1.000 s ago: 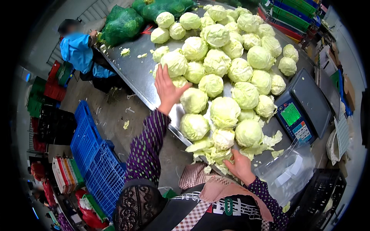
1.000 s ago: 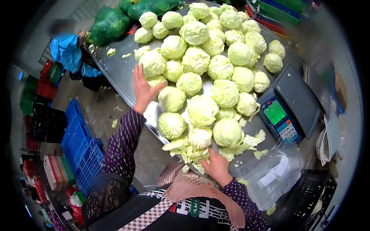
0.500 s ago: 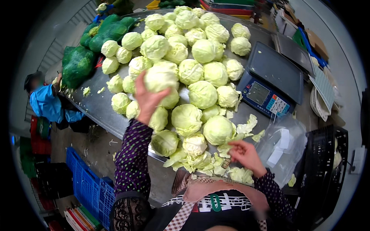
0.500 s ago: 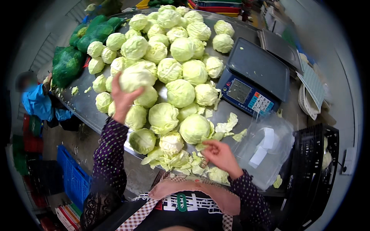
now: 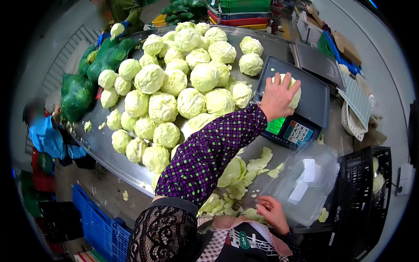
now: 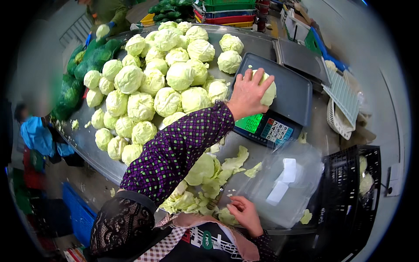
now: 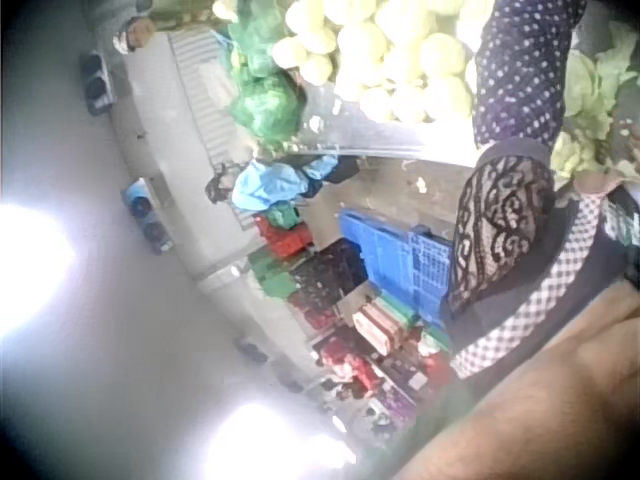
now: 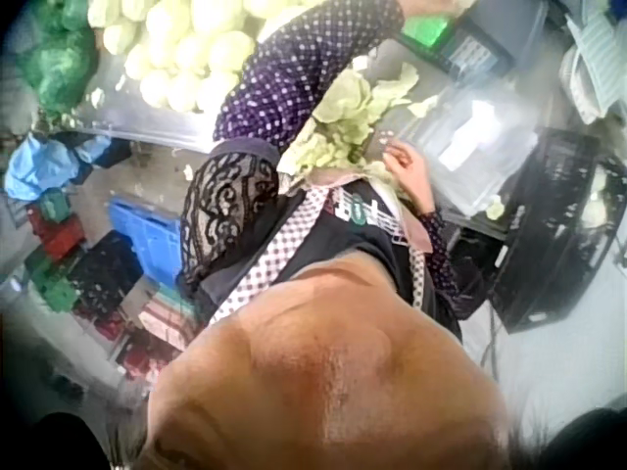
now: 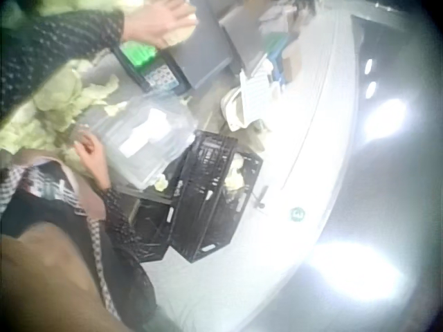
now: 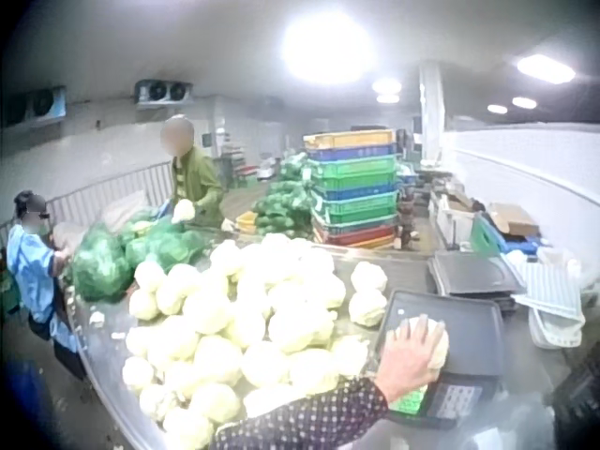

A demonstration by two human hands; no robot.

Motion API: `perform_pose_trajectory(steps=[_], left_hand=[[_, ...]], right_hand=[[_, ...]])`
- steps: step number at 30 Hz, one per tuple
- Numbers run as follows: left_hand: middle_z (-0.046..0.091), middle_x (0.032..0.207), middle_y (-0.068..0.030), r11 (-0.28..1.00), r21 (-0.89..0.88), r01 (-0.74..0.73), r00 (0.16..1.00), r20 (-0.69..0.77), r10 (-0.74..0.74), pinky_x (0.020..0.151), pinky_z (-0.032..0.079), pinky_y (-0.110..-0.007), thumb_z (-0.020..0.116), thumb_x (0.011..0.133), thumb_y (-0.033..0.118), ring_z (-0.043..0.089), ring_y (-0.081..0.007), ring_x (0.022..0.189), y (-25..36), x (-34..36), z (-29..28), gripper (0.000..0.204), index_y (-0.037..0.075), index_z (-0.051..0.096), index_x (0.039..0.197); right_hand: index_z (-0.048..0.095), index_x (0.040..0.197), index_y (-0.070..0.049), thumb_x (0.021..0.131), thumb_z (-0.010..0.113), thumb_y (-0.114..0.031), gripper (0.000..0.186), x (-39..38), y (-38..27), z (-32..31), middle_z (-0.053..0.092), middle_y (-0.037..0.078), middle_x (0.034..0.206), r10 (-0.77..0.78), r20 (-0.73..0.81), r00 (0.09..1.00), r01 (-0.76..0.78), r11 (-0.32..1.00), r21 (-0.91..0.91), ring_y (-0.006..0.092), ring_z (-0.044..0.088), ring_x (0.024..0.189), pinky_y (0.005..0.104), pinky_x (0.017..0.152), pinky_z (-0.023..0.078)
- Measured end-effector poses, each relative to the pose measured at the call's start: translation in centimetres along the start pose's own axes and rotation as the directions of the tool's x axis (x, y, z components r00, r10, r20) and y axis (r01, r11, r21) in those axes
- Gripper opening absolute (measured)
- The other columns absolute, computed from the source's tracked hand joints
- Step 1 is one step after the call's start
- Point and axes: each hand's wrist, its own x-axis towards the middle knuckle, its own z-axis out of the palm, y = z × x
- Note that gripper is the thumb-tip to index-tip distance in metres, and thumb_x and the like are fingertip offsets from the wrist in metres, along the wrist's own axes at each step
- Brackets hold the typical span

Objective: The person repeatedly picks up cabbages from a large pile on a metal table, places them on a digital scale, and then transfers them into clear plastic bags. The person seals the bags and places them into a black crate. The process is repeated continuously throughout the video.

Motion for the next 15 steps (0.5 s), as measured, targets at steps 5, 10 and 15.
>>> perform_pose_trajectory(steps=[5, 10, 15], left_hand=[[0.049, 0.136, -0.0223, 0.751, -0.612, 0.249, 0.964, 0.080, -0.255, 0.108, 0.037, -0.042, 0.083, 0.063, 0.050, 0.045, -0.0349, 0.128, -5.3, 0.9, 1.6, 0.090, 0.007, 0.049, 0.135], [0.045, 0.134, -0.0293, 0.756, 0.322, 0.571, 0.795, 0.015, -0.607, 0.102, 0.042, -0.044, 0.078, 0.060, 0.065, 0.053, -0.0400, 0.118, -21.3, -5.4, -2.0, 0.120, -0.010, 0.031, 0.141], [0.053, 0.126, -0.0286, 0.663, 0.032, 0.748, 0.653, 0.143, -0.743, 0.099, 0.044, -0.040, 0.085, 0.058, 0.051, 0.056, -0.0355, 0.116, -23.4, -7.7, -3.8, 0.106, -0.007, 0.043, 0.136]], right_hand=[[0.058, 0.118, 0.002, 0.088, 0.069, -0.010, 0.034, 0.4, 0.8, 0.0, 0.066, 0.006, 0.090, 0.047, 0.028, 0.999, -0.047, 0.999, 0.011, 0.0084, 0.060, 0.076, 0.0225, 0.066, 0.049], [0.058, 0.120, 0.001, 0.088, 0.069, -0.011, 0.036, 1.3, 0.8, -1.9, 0.064, 0.003, 0.088, 0.015, 0.012, 1.000, -0.015, 0.999, 0.040, 0.0074, 0.059, 0.074, 0.0233, 0.064, 0.049], [0.057, 0.120, 0.000, 0.088, 0.070, -0.014, 0.037, 5.6, -5.9, -6.2, 0.063, 0.000, 0.087, -0.184, -0.021, 0.983, 0.179, 0.972, -0.150, 0.0057, 0.058, 0.076, 0.0225, 0.064, 0.048]])
